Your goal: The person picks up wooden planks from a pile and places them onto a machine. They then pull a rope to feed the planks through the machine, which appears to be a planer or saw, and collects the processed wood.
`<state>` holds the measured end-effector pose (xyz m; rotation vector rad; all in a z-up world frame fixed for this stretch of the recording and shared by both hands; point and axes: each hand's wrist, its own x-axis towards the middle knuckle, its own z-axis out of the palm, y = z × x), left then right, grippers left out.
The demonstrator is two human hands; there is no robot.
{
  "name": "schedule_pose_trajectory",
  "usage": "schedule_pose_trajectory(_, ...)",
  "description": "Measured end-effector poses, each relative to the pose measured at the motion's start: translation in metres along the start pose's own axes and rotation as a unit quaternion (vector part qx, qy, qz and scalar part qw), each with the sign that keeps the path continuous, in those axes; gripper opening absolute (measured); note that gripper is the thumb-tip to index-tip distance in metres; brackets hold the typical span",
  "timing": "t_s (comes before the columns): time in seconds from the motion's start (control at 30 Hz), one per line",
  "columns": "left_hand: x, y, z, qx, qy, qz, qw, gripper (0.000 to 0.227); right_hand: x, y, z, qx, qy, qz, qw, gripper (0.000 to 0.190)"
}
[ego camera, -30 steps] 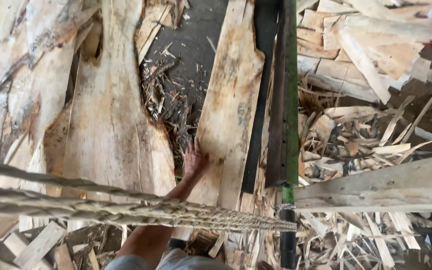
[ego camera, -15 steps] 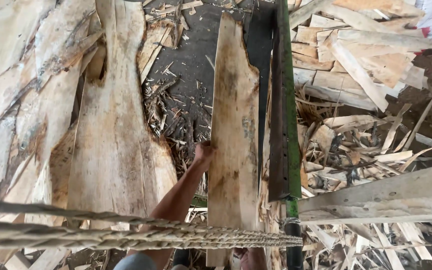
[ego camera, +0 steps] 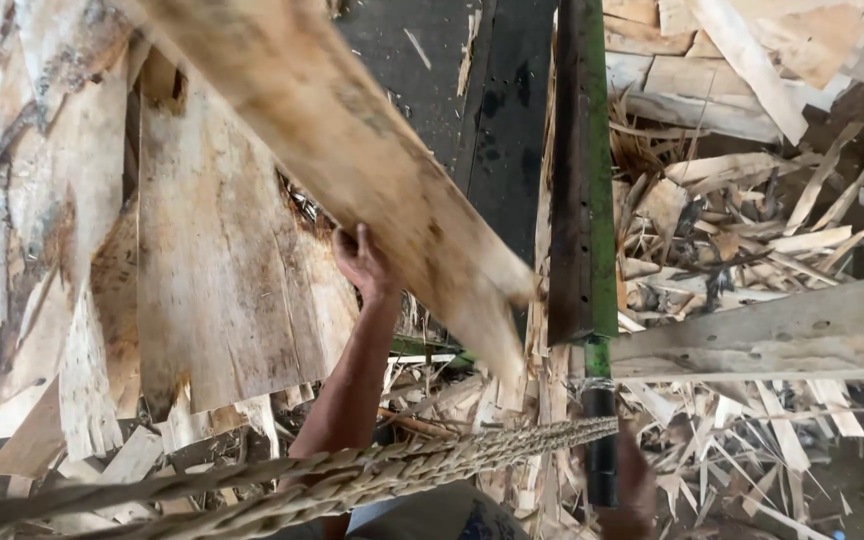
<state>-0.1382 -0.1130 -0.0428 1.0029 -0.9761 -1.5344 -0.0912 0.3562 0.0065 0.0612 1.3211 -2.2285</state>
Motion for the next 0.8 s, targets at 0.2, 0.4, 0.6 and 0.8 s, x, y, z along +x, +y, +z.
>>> schedule_pose_trajectory(0.2,0.004,-0.081,-0.034,-0.115,0.001,-0.001,0.993,0.054,-0.011,-0.078,0.071,-0.237,-0.005,0.108,0.966,0.071)
schedule_pose_trajectory(0.4,-0.012,-0.123,-0.062,-0.178,0.060,-0.150,0.971,0.072,0.005,-0.058,0.095,-0.520,0.093,0.117,0.841,0.047)
schedule_pose_trajectory(0.6,-0.010,-0.098,-0.067,-0.119,0.036,-0.342,0.931,0.060,0.024,-0.001,0.064,-0.573,0.132,0.116,0.800,0.067)
schedule_pose_trajectory(0.8,0.002,-0.116,-0.060,-0.073,-0.016,-0.343,0.936,0.048,0.035,0.031,0.035,-0.630,0.110,0.028,0.768,0.078)
